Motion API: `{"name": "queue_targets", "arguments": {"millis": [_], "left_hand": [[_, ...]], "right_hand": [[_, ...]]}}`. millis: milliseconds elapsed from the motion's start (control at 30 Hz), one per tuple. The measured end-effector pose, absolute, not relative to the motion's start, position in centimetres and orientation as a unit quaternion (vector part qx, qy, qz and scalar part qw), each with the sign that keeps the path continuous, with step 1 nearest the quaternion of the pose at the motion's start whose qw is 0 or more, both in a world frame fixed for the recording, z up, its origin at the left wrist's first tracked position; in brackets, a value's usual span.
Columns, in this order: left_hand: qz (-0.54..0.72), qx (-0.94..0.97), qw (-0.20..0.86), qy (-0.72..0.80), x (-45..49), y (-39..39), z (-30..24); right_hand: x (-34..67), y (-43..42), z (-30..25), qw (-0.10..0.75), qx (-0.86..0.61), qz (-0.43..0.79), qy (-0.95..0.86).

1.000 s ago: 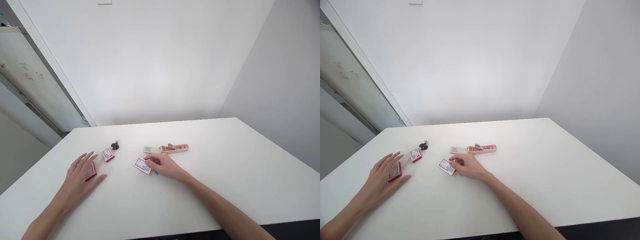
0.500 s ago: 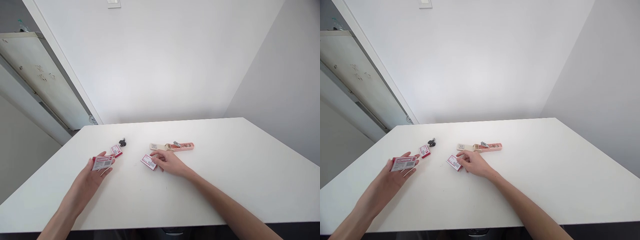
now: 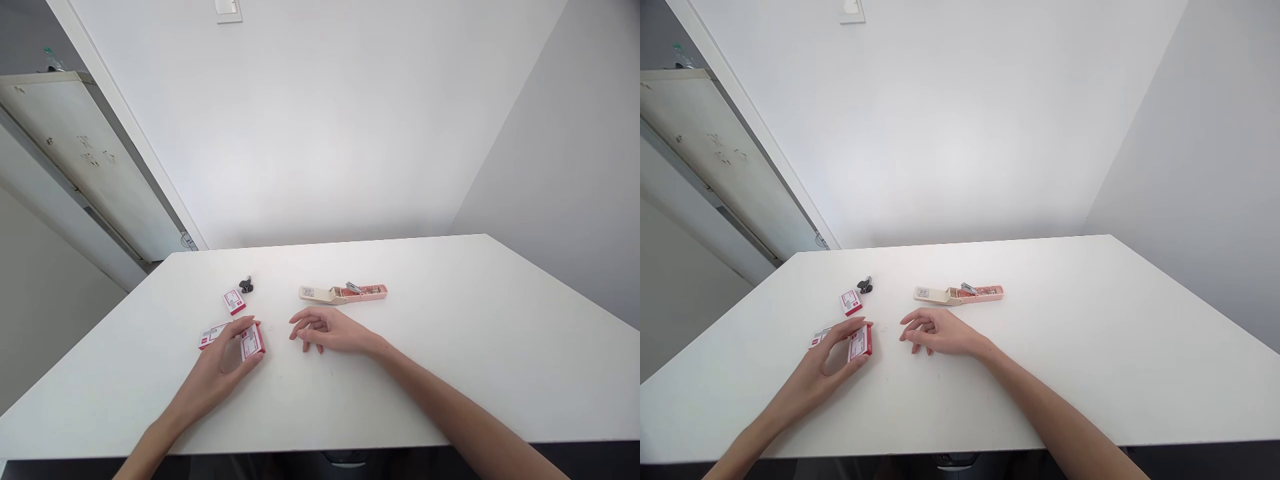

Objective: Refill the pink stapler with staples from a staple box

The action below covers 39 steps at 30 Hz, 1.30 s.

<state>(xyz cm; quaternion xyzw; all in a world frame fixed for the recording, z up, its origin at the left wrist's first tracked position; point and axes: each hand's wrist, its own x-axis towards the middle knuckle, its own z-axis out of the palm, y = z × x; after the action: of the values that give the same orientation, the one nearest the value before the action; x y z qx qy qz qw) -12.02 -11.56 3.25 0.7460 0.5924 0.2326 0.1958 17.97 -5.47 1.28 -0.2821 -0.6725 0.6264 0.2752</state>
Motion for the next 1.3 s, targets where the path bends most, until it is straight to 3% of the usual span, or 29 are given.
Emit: {"name": "queue_targets", "arguments": {"millis": [200, 400, 500, 700, 833, 1033, 1167, 1300], "left_hand": [[0.291, 0.728, 0.120, 0.609, -12.7, -10.4, 3.6], [0.327, 0.780, 0.156, 0.510, -7.0, -8.5, 3.2], [0.352, 0.785, 0.192, 0.472, -4.1, -7.0, 3.3], [0.403, 0.749, 0.364, 0.379, -2.4, -4.6, 3.6], [0.460, 0.696, 0.394, 0.387, -3.1, -3.8, 3.4], [0.447, 0.654, 0.498, 0.353, -3.3, -3.5, 3.6], [0.434, 0.653, 0.521, 0.336, -2.8, -3.7, 3.7], [0.455, 0.653, 0.471, 0.380, -2.6, -3.9, 3.6]], "right_hand": [[18.0, -5.4, 1.2, 0.267, -0.289, 0.623, -0.676], [17.9, -5.8, 1.9, 0.295, -0.313, 0.620, -0.656], [18.0, -5.6, 1.8, 0.303, -0.293, 0.630, -0.652], [18.7, -4.4, 1.5, 0.356, -0.300, 0.646, -0.605], [19.1, -3.9, 1.7, 0.351, -0.259, 0.683, -0.586], [19.4, -3.9, 1.9, 0.333, -0.196, 0.723, -0.573], [19.5, -3.7, 1.8, 0.315, -0.186, 0.731, -0.576], [19.4, -3.8, 1.7, 0.321, -0.189, 0.738, -0.563]]}}
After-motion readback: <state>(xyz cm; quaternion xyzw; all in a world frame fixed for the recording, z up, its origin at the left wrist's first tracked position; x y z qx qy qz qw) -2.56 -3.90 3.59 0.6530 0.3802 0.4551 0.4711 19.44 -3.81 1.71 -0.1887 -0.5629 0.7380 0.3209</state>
